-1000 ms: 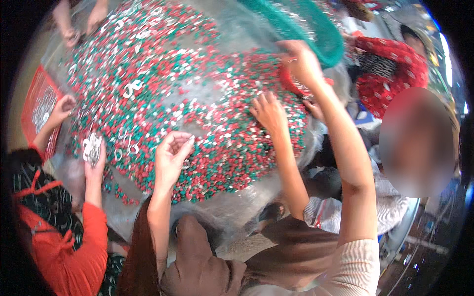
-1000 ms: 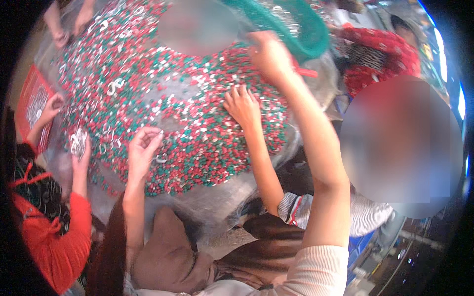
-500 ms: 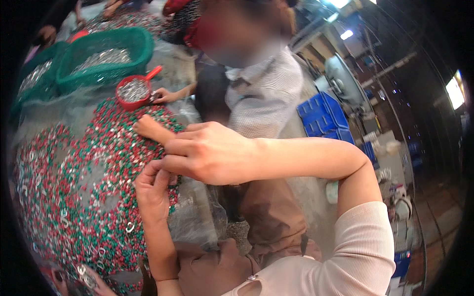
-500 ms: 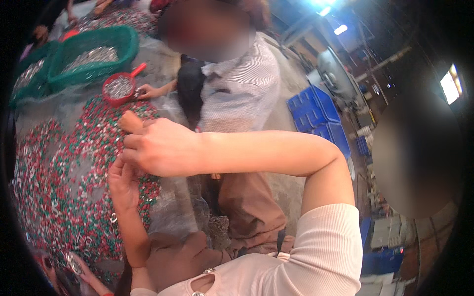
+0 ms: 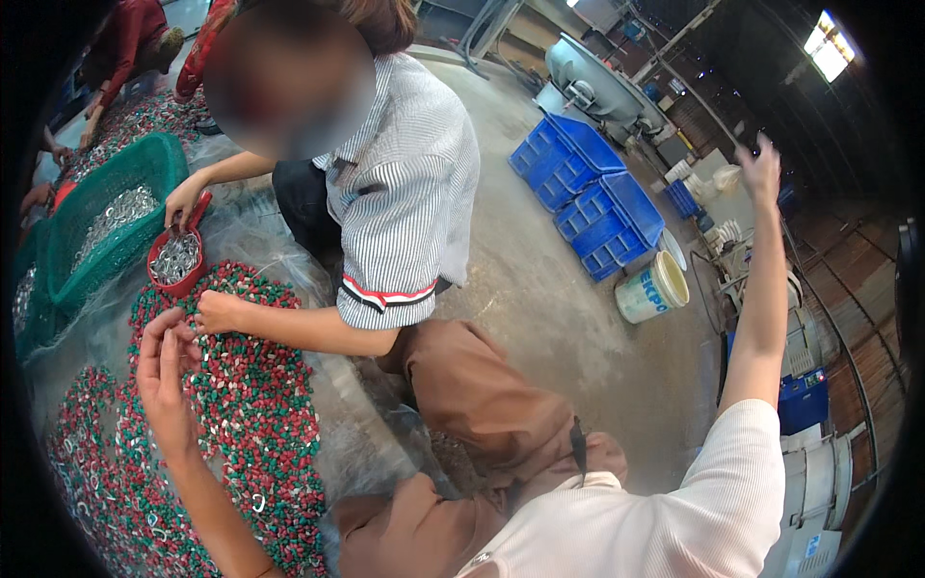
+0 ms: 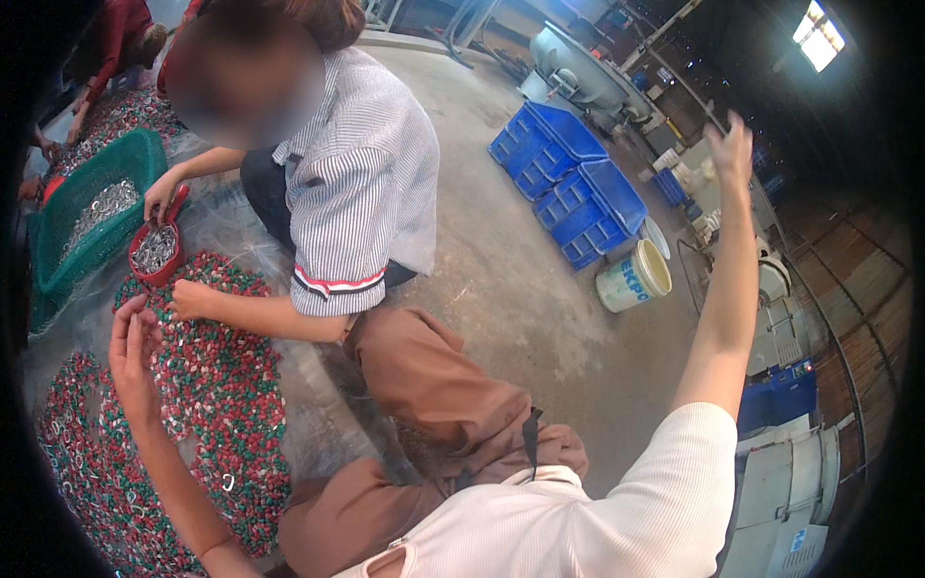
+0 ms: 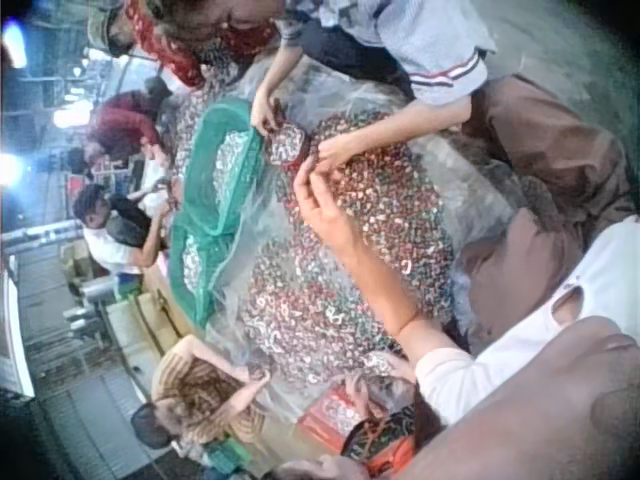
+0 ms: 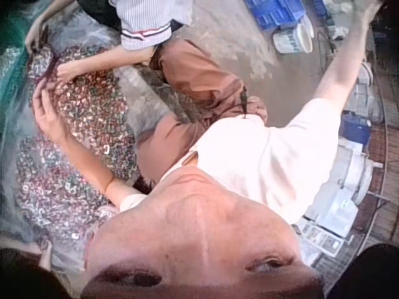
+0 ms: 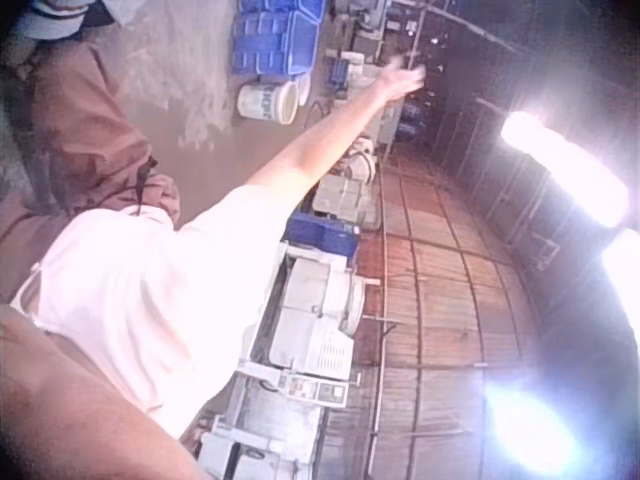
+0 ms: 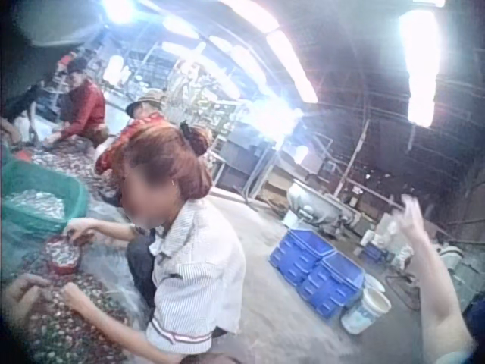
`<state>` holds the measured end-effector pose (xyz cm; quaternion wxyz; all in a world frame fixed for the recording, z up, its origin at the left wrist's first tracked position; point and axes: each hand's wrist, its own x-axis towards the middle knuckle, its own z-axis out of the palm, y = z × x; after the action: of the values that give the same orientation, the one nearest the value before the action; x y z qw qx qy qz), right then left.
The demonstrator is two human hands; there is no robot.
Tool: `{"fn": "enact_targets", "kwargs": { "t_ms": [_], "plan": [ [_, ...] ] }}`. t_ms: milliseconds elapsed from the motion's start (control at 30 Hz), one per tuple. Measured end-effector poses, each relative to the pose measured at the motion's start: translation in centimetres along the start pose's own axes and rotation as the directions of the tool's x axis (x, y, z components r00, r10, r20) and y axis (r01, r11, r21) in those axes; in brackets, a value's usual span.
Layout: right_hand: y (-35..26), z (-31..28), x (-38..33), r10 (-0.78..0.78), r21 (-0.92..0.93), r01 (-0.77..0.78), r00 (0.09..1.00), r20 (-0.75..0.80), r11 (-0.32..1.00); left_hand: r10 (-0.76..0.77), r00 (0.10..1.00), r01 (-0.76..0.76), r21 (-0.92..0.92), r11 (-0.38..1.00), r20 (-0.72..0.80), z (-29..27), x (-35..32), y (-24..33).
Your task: The person sits on the floor and sorts small red, green, and white plastic pieces by hand, picking them from a large pile and placing them into separate containers. Other people are also sorting nearby.
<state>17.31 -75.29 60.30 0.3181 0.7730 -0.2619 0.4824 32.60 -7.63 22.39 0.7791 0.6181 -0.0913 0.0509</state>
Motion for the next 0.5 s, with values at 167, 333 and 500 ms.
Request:
{"fn": "enact_targets", "kwargs": {
  "t_ms": [167,333,500],
  "plan": [
    [-3.1,0.8,-4.8,0.238,-0.055,-0.233,0.965,0.106,0.971,-0.047,0.999,0.049,0.206,0.977,-0.015,-2.4,-0.6,0.4],
    [-15.3,-1.2,-7.4,-0.187,0.46,0.191,0.981,-0.054,0.867,-0.038,0.998,0.05,0.359,0.932,-0.042,-4.1,0.8,2.1],
    [-28.5,-9.9,-18.4,-0.617,0.704,0.634,0.704,-0.353,0.32,0.111,0.993,-0.097,0.329,0.939,-0.025,-7.0,-1.7,7.0]
  ]
}}
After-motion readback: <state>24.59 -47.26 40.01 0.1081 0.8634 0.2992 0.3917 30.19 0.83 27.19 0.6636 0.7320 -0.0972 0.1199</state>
